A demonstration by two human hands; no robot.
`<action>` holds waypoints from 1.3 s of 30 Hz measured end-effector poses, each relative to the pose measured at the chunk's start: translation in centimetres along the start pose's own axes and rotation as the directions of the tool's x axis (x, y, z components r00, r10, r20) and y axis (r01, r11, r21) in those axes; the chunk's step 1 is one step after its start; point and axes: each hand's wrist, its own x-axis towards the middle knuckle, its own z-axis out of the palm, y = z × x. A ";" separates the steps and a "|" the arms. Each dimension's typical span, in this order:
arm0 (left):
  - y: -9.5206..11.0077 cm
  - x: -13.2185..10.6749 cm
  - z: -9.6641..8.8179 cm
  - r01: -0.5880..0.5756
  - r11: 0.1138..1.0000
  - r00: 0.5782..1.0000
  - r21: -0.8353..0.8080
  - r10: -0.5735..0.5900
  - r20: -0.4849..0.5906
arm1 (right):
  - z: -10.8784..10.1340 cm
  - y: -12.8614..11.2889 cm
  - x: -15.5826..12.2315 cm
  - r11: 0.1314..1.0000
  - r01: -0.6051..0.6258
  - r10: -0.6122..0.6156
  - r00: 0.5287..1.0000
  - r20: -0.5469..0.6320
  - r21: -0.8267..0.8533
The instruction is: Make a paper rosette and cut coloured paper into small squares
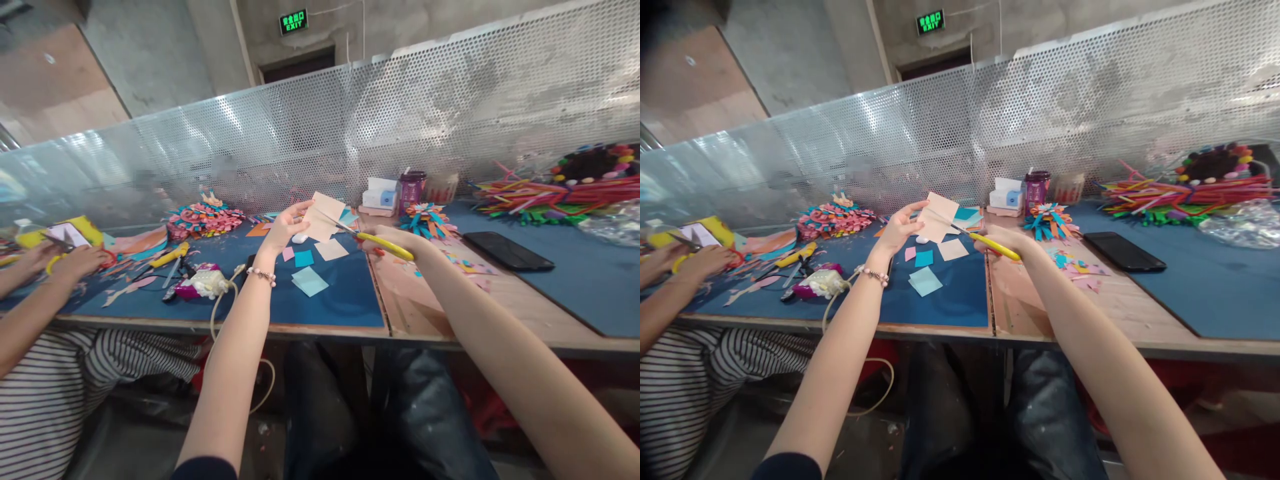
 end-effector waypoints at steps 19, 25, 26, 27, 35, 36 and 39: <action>-0.2 0.1 0.3 -0.011 1.000 1.000 -0.012 0.011 -0.013 | 0.0 0.4 0.2 0.999 0.038 -0.038 0.999 0.008 0.009; -0.1 0.0 0.4 -0.009 1.000 1.000 -0.002 0.009 -0.021 | 0.0 0.3 0.2 1.000 0.011 -0.011 1.000 0.003 0.025; 0.0 0.0 0.5 -0.010 1.000 1.000 0.005 0.010 -0.021 | 0.0 0.2 0.2 1.000 0.008 -0.008 1.000 -0.002 0.030; 0.0 0.0 0.6 -0.010 1.000 1.000 0.010 0.011 -0.019 | 0.0 0.1 0.1 0.999 0.005 -0.005 1.000 -0.006 0.037; 0.1 0.0 0.8 -0.026 1.000 1.000 0.001 0.026 -0.015 | 0.1 -0.4 -0.4 0.999 0.040 -0.040 0.999 -0.011 -0.015; 0.1 0.0 0.8 -0.029 1.000 0.999 -0.005 0.028 -0.015 | 0.1 -0.4 -0.4 0.999 0.040 -0.040 0.999 -0.009 -0.013; 0.1 0.0 0.8 -0.029 0.999 1.000 -0.017 0.029 -0.005 | 0.1 -0.3 -0.4 1.000 0.020 -0.020 1.000 -0.008 0.015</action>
